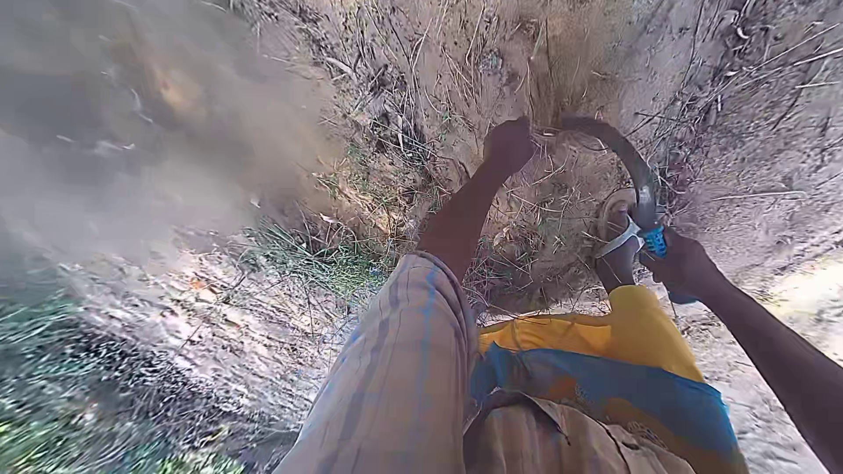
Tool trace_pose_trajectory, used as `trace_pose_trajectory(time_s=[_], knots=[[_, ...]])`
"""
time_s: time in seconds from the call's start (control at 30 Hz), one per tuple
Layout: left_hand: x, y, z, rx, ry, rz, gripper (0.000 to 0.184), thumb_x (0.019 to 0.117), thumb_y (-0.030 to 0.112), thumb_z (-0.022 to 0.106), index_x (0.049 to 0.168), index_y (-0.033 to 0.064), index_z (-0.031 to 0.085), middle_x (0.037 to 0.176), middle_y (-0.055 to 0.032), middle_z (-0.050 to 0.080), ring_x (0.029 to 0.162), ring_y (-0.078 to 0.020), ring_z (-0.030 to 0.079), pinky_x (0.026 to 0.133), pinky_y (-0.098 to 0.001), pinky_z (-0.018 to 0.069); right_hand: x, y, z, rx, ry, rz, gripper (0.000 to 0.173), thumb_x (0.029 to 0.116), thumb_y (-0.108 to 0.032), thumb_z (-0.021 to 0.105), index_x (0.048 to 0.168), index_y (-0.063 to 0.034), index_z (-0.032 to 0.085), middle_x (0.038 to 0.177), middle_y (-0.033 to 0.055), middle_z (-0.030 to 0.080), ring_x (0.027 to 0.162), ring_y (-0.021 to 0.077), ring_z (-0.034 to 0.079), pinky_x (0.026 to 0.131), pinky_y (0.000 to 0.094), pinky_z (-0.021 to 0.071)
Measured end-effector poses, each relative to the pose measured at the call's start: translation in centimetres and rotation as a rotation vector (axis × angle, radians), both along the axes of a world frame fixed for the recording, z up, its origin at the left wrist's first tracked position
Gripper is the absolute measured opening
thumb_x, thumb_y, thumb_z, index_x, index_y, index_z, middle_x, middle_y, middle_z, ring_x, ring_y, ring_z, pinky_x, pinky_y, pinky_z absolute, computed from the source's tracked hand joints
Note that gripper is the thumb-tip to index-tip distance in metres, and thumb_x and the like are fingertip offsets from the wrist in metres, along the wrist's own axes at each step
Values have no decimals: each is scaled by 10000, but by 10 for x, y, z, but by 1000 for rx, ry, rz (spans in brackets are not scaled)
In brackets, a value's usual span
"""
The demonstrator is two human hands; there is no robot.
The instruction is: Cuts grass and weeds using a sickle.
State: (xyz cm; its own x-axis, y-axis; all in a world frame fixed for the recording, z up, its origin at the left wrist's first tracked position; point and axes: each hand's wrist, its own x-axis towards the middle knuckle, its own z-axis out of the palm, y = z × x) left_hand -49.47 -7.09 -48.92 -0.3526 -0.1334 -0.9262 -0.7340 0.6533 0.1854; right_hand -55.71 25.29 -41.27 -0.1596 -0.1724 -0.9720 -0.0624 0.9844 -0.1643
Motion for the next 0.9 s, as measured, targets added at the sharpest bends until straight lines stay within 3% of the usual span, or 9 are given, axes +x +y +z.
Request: trace_pose_trajectory(time_s=[0.1, 0.23, 0.33, 0.4, 0.53, 0.6, 0.77, 0.83, 0.9], knots=[[89, 67, 16, 227, -99, -139, 365, 1046, 131, 498, 1385, 0, 529, 1223, -273, 670, 1156, -464, 657, 910, -652, 518, 37, 62, 57, 71, -42, 71, 427, 938, -124, 630, 1327, 40, 571, 929, 291, 660, 807, 448, 653, 722, 644, 480], [148, 104, 32, 173, -129, 72, 385, 1038, 137, 539, 1406, 32, 586, 1406, -222, 597, 1333, -425, 535, 1060, -637, 419, 38, 30, 66, -169, 172, 39, 449, 896, -193, 622, 1229, 107, 590, 814, 260, 652, 681, 401, 640, 636, 601, 486], [143, 89, 27, 25, -74, 344, 361, 1015, 109, 547, 1362, 26, 602, 1520, -208, 479, 1451, -401, 394, 1158, -628, 313, 14, -38, 28, -247, 301, -33, 411, 956, -168, 647, 1263, 88, 548, 843, 288, 638, 698, 432, 643, 651, 647, 488], [127, 68, 18, -95, 83, 526, 385, 998, 70, 514, 1375, 48, 590, 1549, -194, 453, 1453, -386, 398, 1137, -594, 349, 15, -62, 21, -128, 298, -27, 405, 984, -158, 655, 1284, 80, 523, 904, 327, 639, 771, 490, 660, 700, 699, 490], [87, 21, 9, -151, 315, 697, 428, 1021, 45, 444, 1432, 80, 556, 1548, -172, 462, 1421, -366, 440, 1114, -519, 407, 68, -37, 82, 234, 67, 248, 489, 1013, -202, 623, 1402, 58, 481, 1035, 335, 649, 992, 516, 646, 834, 671, 463], [77, 8, 6, -101, 369, 664, 411, 1042, 65, 423, 1429, 73, 562, 1551, -165, 465, 1425, -370, 434, 1107, -528, 404, 87, -6, 126, 201, 25, 247, 460, 955, -124, 648, 1365, 51, 535, 926, 318, 660, 857, 513, 653, 725, 669, 469], [59, 34, 7, 41, 273, 560, 447, 1097, 270, 447, 1514, 112, 485, 1612, -146, 398, 1494, -367, 355, 1125, -603, 366, 107, 43, 193, 0, 134, -25, 510, 836, -262, 624, 1203, 91, 606, 734, 123, 640, 552, 185, 603, 525, 409, 514], [50, 64, 7, 46, 196, 636, 637, 1079, 429, 498, 1621, 145, 320, 1686, -161, 262, 1557, -393, 226, 1175, -688, 247, 108, 45, 197, -77, 275, -216, 479, 859, -260, 627, 1141, 122, 562, 715, 19, 619, 535, 35, 595, 514, 257, 540], [38, 96, 2, 27, 114, 732, 845, 1013, 533, 580, 1667, 189, 170, 1726, -176, 117, 1593, -401, 72, 1198, -729, 115, 102, 37, 192, -87, 377, -398, 367, 834, -230, 624, 1084, 19, 520, 696, -129, 592, 534, -49, 590, 517, 182, 548]])
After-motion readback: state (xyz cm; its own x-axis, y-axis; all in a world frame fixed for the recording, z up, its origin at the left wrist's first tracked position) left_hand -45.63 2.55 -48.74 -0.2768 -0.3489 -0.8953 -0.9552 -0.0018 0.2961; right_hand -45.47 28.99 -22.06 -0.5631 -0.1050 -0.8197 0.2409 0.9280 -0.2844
